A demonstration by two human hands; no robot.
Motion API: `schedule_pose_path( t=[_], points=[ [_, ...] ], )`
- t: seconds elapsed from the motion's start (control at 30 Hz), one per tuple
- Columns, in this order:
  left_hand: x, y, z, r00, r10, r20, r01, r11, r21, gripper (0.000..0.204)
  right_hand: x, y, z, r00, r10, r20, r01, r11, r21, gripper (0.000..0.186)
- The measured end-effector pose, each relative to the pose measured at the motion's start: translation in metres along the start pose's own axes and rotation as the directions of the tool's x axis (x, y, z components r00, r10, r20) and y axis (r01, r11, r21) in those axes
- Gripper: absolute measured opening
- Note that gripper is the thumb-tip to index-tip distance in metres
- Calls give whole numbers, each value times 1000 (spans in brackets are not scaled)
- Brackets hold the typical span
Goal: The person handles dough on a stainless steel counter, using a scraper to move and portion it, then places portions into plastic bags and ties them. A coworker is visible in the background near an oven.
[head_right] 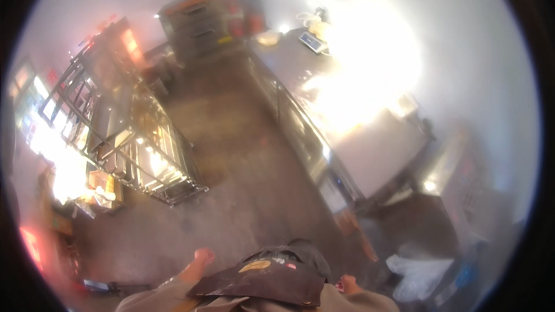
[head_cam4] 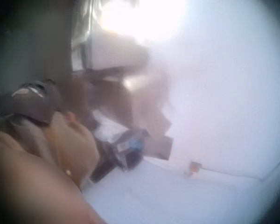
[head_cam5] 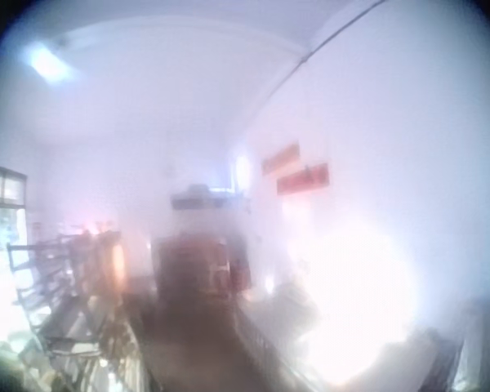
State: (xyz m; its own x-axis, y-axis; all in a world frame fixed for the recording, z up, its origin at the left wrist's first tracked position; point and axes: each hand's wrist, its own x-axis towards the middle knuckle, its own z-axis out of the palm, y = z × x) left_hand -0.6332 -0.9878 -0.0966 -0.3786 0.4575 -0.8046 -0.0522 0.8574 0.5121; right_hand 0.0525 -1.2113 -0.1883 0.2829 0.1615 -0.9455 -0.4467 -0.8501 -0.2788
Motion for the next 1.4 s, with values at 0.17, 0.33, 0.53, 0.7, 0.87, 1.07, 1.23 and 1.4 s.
schedule_pose_path(
  t=[0.17, 0.33, 0.53, 0.7, 0.87, 1.07, 1.23, 1.4],
  points=[
    [106, 181, 19, 968, 250, -39, -249, 968, 28, 25, -25, -134, 135, 724, -633, -273, 288, 638, -714, 17],
    [171, 262, 66, 996, 80, -37, -79, 997, 22, 23, -38, -379, 253, 393, -846, -360, 685, 530, -500, 26],
    [153, 293, 121, 988, 53, 144, -84, 973, 217, 34, 26, -701, 322, 530, -667, -523, 699, 694, -176, 46],
    [187, 392, 181, 986, -8, 164, -40, 959, 282, 31, 69, -853, 355, 673, -515, -531, 525, 838, -148, 41],
    [251, 510, 233, 978, 19, 208, -91, 936, 340, 29, 89, -900, 362, 614, -511, -602, 425, 856, -294, 36],
    [359, 680, 298, 936, 120, 330, -284, 812, 510, 26, 98, -911, 365, 371, -673, -640, 251, 736, -628, 31],
    [442, 870, 364, 763, 282, 581, -645, 374, 666, 25, 75, -893, 354, 113, -860, -497, 101, 508, -856, 26],
    [460, 1033, 463, 710, 254, 657, -653, 588, 478, 17, 56, -883, 340, -88, -928, -361, 14, 362, -932, 22]
  ],
)
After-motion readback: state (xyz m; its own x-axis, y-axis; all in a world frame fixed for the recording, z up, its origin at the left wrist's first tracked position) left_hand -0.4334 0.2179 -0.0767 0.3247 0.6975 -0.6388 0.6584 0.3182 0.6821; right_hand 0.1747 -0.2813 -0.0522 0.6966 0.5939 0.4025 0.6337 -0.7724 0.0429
